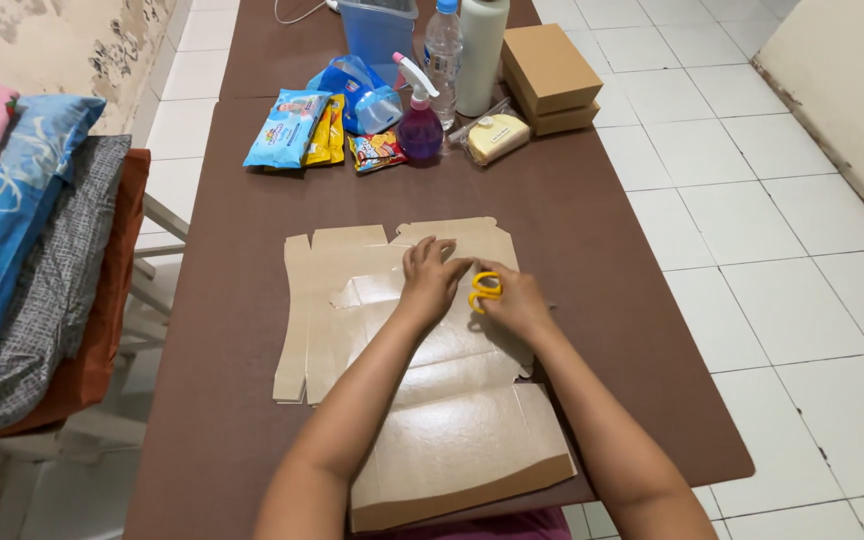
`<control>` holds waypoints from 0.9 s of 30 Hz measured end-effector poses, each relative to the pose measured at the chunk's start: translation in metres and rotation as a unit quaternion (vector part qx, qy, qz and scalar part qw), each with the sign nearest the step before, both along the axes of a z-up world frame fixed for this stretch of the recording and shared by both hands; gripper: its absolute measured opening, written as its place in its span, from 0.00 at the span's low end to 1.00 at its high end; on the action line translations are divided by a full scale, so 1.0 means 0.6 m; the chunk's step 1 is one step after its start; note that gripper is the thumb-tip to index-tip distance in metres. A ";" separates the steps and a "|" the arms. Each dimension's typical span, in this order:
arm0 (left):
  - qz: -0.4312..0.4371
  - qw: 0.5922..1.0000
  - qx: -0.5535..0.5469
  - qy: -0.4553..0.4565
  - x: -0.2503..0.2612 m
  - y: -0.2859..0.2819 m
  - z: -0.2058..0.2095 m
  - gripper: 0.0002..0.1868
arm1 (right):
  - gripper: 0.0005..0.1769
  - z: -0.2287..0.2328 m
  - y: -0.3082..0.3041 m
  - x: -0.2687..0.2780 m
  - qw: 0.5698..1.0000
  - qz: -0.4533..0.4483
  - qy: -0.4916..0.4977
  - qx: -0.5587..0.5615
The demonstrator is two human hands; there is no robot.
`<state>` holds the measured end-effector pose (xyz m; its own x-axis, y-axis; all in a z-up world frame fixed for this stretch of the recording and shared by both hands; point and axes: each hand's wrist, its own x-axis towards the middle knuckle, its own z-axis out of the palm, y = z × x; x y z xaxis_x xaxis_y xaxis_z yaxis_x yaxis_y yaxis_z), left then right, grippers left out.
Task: The person folds a cardboard cutout into a rectangular box by hand, then uses scissors to score or cut a second cardboard cutout on a table.
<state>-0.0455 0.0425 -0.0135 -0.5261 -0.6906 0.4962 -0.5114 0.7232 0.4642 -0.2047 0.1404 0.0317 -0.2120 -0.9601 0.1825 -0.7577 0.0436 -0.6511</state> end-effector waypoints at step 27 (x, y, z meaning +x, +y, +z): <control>0.052 0.984 0.054 -0.160 0.010 -0.021 -0.005 0.30 | 0.12 -0.065 -0.146 -0.008 0.919 -0.083 0.359 -0.138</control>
<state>-0.0396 0.0297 -0.0162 -0.5671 -0.7886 0.2378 -0.7129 0.6145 0.3378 -0.2094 0.0528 -0.0074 -0.0821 -0.8216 0.5641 -0.9943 0.1065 0.0105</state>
